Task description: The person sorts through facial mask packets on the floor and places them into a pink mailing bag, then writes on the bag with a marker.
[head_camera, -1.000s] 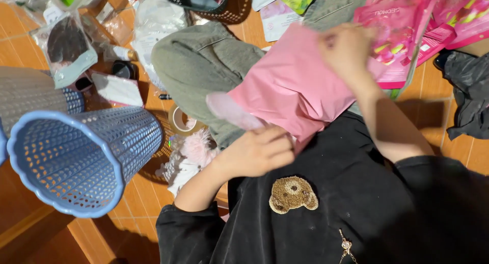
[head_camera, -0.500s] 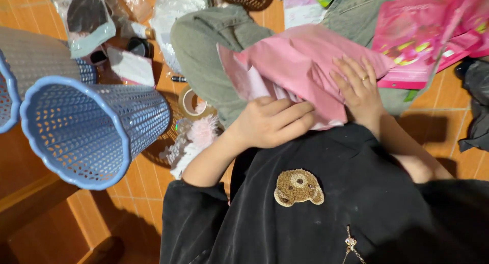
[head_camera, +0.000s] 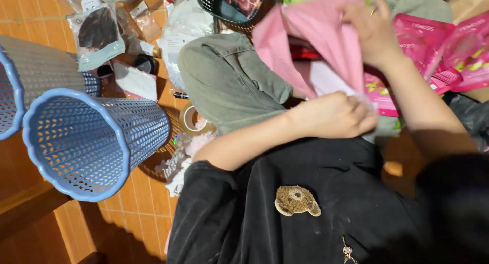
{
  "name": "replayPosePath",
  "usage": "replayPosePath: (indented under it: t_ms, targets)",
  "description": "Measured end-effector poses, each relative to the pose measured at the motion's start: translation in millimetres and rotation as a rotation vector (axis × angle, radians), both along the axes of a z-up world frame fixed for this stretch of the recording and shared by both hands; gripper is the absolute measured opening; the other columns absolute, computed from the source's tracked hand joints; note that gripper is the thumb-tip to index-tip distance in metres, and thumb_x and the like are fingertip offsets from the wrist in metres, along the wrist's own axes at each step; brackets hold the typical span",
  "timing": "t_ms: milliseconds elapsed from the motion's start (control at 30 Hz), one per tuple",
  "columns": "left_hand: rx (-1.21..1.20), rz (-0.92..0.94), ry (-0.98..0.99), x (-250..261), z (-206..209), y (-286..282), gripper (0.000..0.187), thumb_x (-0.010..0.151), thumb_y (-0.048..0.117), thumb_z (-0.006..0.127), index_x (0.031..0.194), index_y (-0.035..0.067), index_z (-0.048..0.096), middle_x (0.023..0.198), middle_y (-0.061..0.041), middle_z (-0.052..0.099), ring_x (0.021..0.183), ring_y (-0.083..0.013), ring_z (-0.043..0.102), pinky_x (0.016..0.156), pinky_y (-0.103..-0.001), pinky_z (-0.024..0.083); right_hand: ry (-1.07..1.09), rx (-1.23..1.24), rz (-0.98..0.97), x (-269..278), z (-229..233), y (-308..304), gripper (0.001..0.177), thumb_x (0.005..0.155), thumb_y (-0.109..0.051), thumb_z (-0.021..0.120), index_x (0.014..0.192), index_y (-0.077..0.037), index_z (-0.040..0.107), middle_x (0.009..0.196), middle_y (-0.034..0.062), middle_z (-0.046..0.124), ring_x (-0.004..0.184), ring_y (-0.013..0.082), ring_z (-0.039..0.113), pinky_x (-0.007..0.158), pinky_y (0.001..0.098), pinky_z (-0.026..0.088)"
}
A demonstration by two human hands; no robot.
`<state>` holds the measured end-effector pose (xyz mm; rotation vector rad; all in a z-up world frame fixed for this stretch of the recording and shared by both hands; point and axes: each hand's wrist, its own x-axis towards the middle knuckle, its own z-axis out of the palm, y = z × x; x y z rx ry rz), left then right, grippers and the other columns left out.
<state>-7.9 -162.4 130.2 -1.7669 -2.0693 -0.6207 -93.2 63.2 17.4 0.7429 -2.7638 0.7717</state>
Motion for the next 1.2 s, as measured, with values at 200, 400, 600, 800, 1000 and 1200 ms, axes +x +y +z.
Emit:
replayPosePath:
  t_ms: [200,400,600,800,1000,1200]
  targets:
    - [-0.128,0.09,-0.433,37.4,-53.6,-49.7,0.016,0.088,0.025,0.063,0.092,0.009,0.063,0.077,-0.004,0.066,0.071,-0.0231,0.07,0.059,-0.039,0.053,-0.249,0.179,-0.102,77.2,66.4,-24.1,0.067,0.079,-0.027,0.072,0.145,-0.016,0.06,0.135,0.0116,0.062,0.123,0.0332,0.061,0.106,0.0497,0.043]
    - [0.165,0.642,-0.624,30.2,13.3,-104.9,0.025,0.093,0.031,0.074,0.107,0.015,0.061,0.094,-0.005,0.066,0.087,-0.027,0.067,0.073,-0.039,0.054,-0.34,0.033,-0.338,123.5,91.6,-83.8,0.071,0.085,-0.043,0.086,0.134,-0.004,0.052,0.121,0.0201,0.058,0.103,0.0362,0.063,0.088,0.0458,0.053]
    - [0.116,1.08,-0.506,-0.1,-45.2,-66.5,0.055,0.078,0.022,0.072,0.128,0.009,0.052,0.103,-0.021,0.06,0.092,-0.0383,0.062,0.073,-0.045,0.053,-0.287,0.266,-0.44,100.5,72.8,-97.4,0.063,0.089,-0.027,0.083,0.135,-0.001,0.047,0.101,0.0204,0.064,0.086,0.0406,0.066,0.067,0.05,0.051]
    - [0.15,0.942,-0.908,7.1,-55.5,-138.7,0.033,0.084,-0.003,0.063,0.116,0.006,0.062,0.099,-0.016,0.064,0.09,-0.0375,0.066,0.08,-0.045,0.054,-0.345,0.105,-0.442,89.1,102.0,-42.9,0.043,0.087,0.007,0.071,0.124,-0.005,0.054,0.079,0.0119,0.065,0.075,0.0341,0.068,0.069,0.0466,0.051]
    - [0.065,0.863,-1.079,18.9,-22.2,-163.5,0.024,0.084,-0.005,0.068,0.104,0.008,0.074,0.088,-0.014,0.055,0.079,-0.0331,0.062,0.074,-0.042,0.052,-0.528,-0.056,-0.431,102.2,105.5,-21.1,0.032,0.091,0.001,0.074,0.117,-0.001,0.055,0.074,0.0088,0.062,0.068,0.0239,0.065,0.064,0.0358,0.049]
    - [-0.108,0.872,-1.001,17.3,19.6,-159.0,0.038,0.083,-0.009,0.064,0.116,0.009,0.074,0.099,-0.014,0.057,0.086,-0.0319,0.063,0.077,-0.041,0.052,-1.031,-0.332,-0.514,123.1,99.0,0.8,0.025,0.092,-0.018,0.075,0.105,-0.001,0.063,0.079,0.0035,0.066,0.07,0.0122,0.064,0.062,0.0296,0.05]
